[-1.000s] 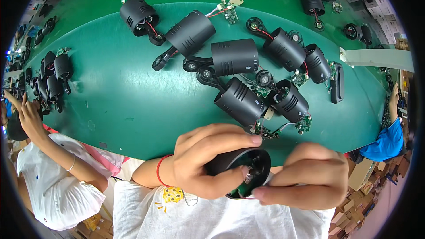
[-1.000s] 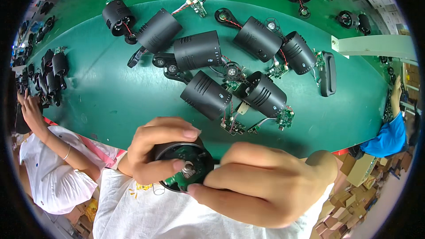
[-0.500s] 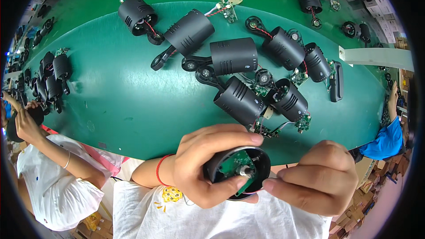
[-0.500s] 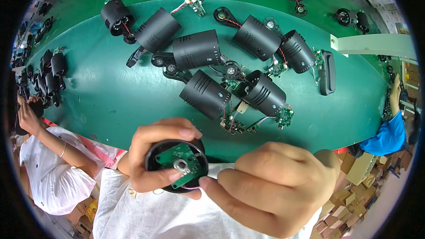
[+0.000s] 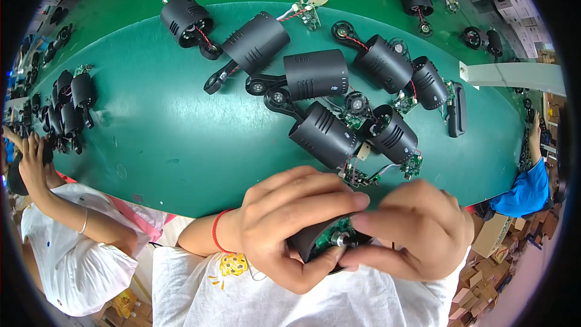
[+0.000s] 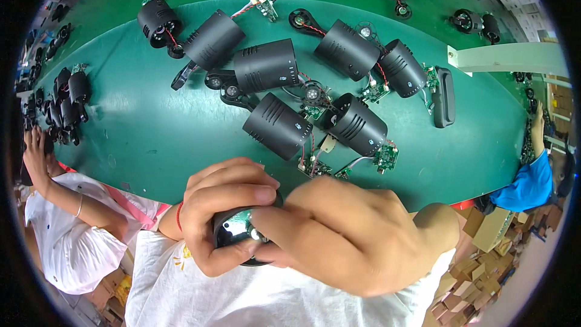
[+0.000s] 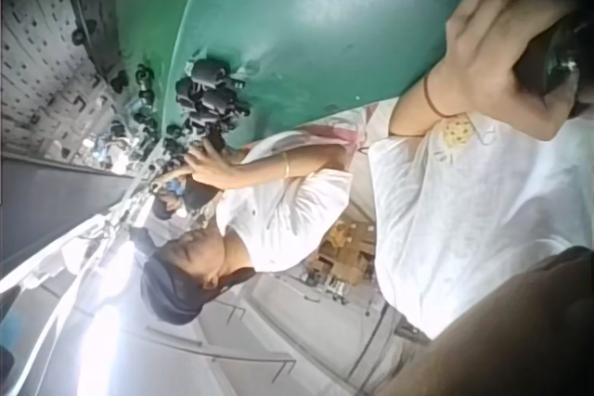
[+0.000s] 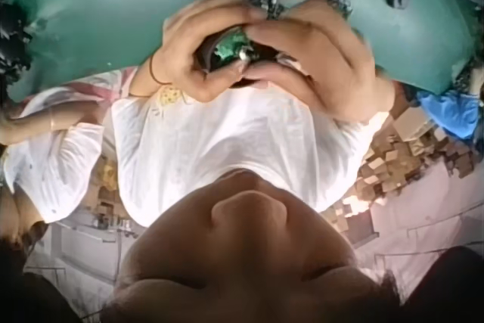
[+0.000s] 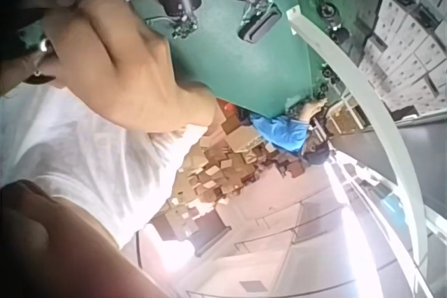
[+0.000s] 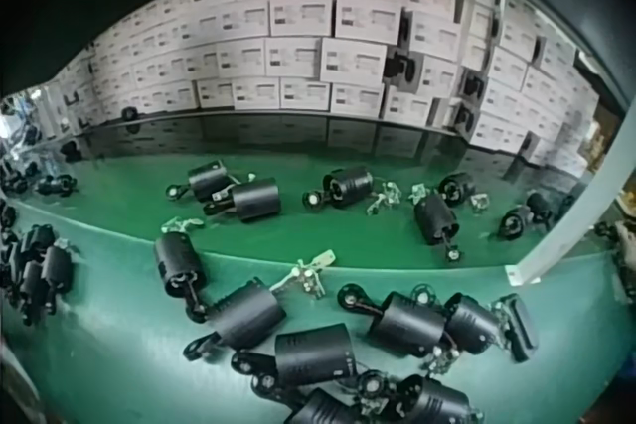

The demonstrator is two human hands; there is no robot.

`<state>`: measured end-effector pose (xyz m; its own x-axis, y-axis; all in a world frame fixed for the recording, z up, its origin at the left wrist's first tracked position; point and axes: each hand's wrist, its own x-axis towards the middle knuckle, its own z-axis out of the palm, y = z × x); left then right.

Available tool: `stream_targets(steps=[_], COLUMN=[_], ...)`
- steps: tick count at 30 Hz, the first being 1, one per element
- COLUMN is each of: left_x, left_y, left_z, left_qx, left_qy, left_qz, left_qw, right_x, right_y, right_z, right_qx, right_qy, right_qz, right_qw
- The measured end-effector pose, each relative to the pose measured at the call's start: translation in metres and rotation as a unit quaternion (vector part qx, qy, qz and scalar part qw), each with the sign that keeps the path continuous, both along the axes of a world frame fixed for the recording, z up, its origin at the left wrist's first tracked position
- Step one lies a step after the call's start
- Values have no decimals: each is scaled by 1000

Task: Assembling electronic components and PCBs into black cylindrical housings at a factory assembly line.

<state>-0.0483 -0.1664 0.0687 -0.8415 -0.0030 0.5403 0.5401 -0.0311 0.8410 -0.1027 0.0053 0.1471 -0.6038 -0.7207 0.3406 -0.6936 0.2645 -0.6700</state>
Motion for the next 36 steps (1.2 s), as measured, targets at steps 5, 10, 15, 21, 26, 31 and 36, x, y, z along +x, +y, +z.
stream_targets(steps=[5,10,15,21,26,31,36], left_x=[1,2,-4,-5,-5,-3,-3], left_y=[-1,-7,9,3,5,8,6], left_z=[-1,-17,-8,-8,-11,-15,-13], left_qx=[23,13,38,-12,-14,-17,-37], left_qy=[-6,29,17,22,37,40,32], left_qz=[-2,-20,36,74,77,84,80], left_qw=[1000,999,998,997,996,996,996], right_x=[-7,-25,-14,-8,-7,-9,-11], right_y=[3,9,19,11,8,7,2], right_z=[-1,-8,-21,-38,-36,-27,-24], right_qx=[-8,-68,-200,-217,-168,-53,0], right_qy=[-112,-122,-225,-288,-250,-62,4], right_qz=[45,154,47,24,20,68,116], right_qw=[993,978,952,932,953,994,993])
